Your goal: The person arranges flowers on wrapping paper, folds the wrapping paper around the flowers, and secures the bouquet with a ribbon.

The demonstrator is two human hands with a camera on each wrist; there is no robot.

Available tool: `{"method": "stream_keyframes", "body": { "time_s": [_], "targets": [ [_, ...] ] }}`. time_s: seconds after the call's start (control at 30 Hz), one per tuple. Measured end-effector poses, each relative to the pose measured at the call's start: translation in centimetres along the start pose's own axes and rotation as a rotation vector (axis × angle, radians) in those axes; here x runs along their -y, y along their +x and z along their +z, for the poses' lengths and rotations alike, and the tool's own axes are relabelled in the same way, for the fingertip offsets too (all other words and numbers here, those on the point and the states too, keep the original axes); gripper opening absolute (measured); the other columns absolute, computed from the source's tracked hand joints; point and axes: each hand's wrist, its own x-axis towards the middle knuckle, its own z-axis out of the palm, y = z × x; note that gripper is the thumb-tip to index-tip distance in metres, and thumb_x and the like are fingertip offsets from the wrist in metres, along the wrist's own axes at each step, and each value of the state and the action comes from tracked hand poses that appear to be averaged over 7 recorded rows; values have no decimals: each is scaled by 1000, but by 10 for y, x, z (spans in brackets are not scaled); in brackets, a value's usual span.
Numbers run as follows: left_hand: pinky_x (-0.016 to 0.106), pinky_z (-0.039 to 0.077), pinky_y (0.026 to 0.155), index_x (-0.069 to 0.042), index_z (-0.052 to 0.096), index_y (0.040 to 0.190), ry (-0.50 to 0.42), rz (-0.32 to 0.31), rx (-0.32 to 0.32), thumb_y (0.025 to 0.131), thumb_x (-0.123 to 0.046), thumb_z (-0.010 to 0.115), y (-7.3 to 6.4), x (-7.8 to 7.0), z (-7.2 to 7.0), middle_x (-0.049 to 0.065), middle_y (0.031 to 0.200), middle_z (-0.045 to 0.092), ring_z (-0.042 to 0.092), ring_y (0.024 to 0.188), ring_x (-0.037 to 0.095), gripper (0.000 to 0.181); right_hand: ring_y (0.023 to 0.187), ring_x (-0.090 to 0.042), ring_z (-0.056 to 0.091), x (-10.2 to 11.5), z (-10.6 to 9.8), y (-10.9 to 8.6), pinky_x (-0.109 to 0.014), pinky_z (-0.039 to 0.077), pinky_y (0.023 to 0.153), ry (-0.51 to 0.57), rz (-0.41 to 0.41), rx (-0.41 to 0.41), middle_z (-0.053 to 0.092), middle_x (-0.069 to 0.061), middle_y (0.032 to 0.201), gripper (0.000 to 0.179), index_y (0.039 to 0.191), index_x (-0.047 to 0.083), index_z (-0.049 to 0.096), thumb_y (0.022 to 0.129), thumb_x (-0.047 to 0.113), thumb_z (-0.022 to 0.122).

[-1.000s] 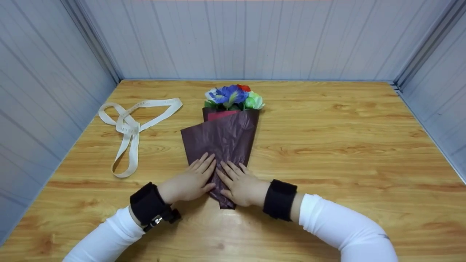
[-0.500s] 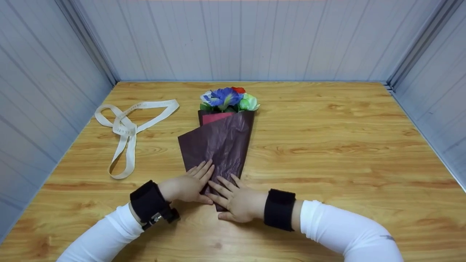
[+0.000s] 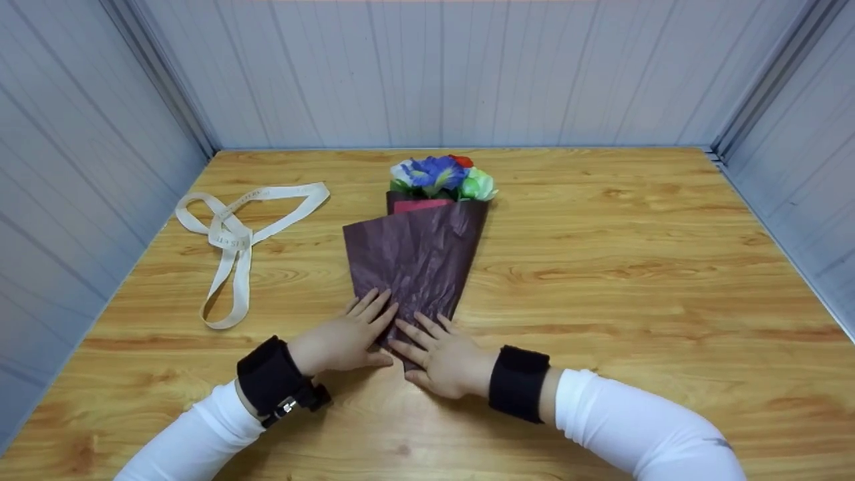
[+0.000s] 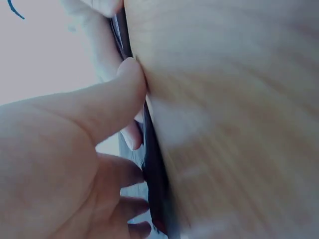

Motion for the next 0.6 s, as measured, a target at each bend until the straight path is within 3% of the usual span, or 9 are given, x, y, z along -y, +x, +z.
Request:
{"method": "stream_keyframes", "body": {
  "time_s": [0.23, 0.6],
  "targets": [
    [47, 15, 118, -12, 27, 157, -60, 2, 57, 97, -49, 58, 1, 2, 4, 16, 163, 16, 12, 149, 34, 77, 144, -48, 17, -13, -7, 1, -64, 17, 111, 78, 82, 1, 25, -23, 158, 55, 152, 4, 37, 107, 33, 41],
    [49, 18, 117, -10, 26, 157, -59, 23, 48, 95, -49, 62, 3, 4, 2, 8, 164, 16, 15, 148, 34, 81, 142, -52, 17, -35, -8, -8, -67, 16, 110, 124, 141, -39, 25, -27, 157, 55, 151, -1, 36, 106, 28, 44]
  ]
}}
